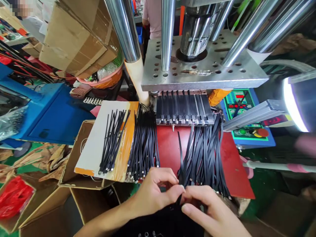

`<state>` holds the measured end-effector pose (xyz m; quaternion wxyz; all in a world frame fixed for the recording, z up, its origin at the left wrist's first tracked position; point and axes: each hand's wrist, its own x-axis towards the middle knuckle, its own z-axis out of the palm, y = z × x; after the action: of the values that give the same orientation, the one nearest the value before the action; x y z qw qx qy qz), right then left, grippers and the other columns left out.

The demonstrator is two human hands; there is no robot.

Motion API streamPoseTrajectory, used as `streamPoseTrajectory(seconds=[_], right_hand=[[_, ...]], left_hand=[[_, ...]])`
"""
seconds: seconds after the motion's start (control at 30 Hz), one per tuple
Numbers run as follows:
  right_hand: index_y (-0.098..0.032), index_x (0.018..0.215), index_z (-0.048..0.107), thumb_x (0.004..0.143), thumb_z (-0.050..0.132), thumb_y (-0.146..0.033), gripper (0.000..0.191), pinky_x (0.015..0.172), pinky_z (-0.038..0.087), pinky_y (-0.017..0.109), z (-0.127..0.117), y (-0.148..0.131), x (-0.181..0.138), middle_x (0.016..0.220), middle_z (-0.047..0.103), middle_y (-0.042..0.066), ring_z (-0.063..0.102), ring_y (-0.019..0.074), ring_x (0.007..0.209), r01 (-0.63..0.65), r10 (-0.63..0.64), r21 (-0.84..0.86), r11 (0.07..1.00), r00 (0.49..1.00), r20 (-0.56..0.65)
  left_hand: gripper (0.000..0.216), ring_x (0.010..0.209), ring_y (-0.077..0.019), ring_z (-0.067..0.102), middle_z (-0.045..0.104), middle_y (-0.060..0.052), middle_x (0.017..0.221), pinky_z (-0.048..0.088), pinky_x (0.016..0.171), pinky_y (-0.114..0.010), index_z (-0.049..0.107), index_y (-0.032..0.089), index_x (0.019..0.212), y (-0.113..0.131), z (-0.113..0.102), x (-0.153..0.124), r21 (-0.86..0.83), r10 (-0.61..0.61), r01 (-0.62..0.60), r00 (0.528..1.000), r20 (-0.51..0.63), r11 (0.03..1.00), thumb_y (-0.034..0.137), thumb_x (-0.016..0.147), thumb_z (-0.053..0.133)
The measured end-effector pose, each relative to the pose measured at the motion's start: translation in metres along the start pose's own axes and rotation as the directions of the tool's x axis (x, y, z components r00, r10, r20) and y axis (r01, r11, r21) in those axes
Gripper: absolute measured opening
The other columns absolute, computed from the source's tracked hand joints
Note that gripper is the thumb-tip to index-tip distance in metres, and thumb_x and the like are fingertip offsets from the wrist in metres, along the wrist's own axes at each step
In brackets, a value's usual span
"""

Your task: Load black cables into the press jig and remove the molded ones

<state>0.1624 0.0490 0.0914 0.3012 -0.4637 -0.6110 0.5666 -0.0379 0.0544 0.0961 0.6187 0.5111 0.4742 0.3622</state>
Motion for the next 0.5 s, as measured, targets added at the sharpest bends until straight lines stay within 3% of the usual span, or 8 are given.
streamPoseTrajectory(seconds=[0.1,0.17,0.23,0.3,0.4,0.43,0.5], right_hand=[[-0.025,0.084,0.080,0.089,0.077,-0.064,0.039,0.046,0.046,0.028,-0.001,0.005,0.013,0.063,0.065,0.001,0.053,0.0165,0.048,-0.161,0.177,0.228,0.960,0.983,-0.049],[-0.021,0.077,0.074,0.093,0.072,-0.071,0.052,0.044,0.038,0.025,0.005,0.009,0.023,0.057,0.051,-0.003,0.042,0.0122,0.046,-0.149,0.209,0.330,0.932,0.965,-0.156],[-0.021,0.070,0.068,0.095,0.073,-0.068,0.054,0.045,0.036,0.024,0.012,0.011,0.029,0.058,0.047,-0.004,0.040,0.0115,0.049,-0.062,0.151,0.305,0.950,0.949,-0.275],[-0.021,0.066,0.064,0.098,0.073,-0.060,0.051,0.048,0.037,0.024,0.018,0.012,0.030,0.062,0.051,-0.002,0.043,0.0121,0.053,0.031,0.040,0.206,0.978,0.943,-0.329],[-0.021,0.066,0.063,0.102,0.070,-0.047,0.045,0.051,0.039,0.024,0.025,0.014,0.025,0.063,0.056,-0.002,0.049,0.0132,0.056,0.127,-0.095,0.073,0.989,0.938,-0.334],[-0.022,0.067,0.064,0.103,0.070,-0.043,0.042,0.051,0.040,0.025,0.027,0.016,0.023,0.063,0.057,-0.002,0.051,0.0135,0.056,0.144,-0.123,0.039,0.989,0.937,-0.326],[-0.023,0.071,0.067,0.104,0.070,-0.037,0.036,0.053,0.044,0.025,0.032,0.019,0.020,0.066,0.061,-0.001,0.055,0.0141,0.057,0.171,-0.169,-0.021,0.985,0.936,-0.310]], left_hand=[[0.030,0.056,-0.0177,0.058,0.065,-0.002,0.063,0.046,0.057,-0.034,0.069,0.023,0.063,-0.014,0.003,-0.012,0.177,0.050,-0.059,0.997,0.058,0.982,0.038,0.088,0.076],[0.028,0.055,-0.0203,0.059,0.067,-0.002,0.065,0.048,0.056,-0.037,0.071,0.026,0.064,-0.025,0.003,-0.017,0.276,0.005,-0.025,0.997,0.074,0.961,0.038,0.089,0.075],[0.022,0.060,-0.0219,0.063,0.070,-0.002,0.071,0.053,0.059,-0.038,0.074,0.027,0.070,-0.029,0.000,-0.017,0.359,-0.050,0.010,0.994,0.101,0.933,0.037,0.089,0.076],[0.010,0.068,-0.0214,0.067,0.074,-0.002,0.081,0.057,0.065,-0.036,0.081,0.026,0.087,-0.022,-0.005,-0.008,0.398,-0.079,0.030,0.991,0.109,0.917,0.035,0.090,0.077],[0.037,0.078,-0.0182,0.070,0.077,-0.006,0.102,0.058,0.070,-0.031,0.079,0.020,0.124,0.003,-0.015,0.019,0.303,0.014,-0.022,0.999,0.030,0.953,0.040,0.093,0.077],[0.040,0.080,-0.0176,0.070,0.077,-0.007,0.104,0.058,0.072,-0.029,0.078,0.018,0.127,0.012,-0.018,0.030,0.260,0.068,-0.066,0.998,-0.001,0.963,0.042,0.095,0.076],[0.032,0.083,-0.0173,0.070,0.078,-0.008,0.101,0.057,0.074,-0.028,0.082,0.015,0.115,0.027,-0.024,0.051,0.215,0.159,-0.149,0.987,-0.029,0.965,0.041,0.099,0.073]])
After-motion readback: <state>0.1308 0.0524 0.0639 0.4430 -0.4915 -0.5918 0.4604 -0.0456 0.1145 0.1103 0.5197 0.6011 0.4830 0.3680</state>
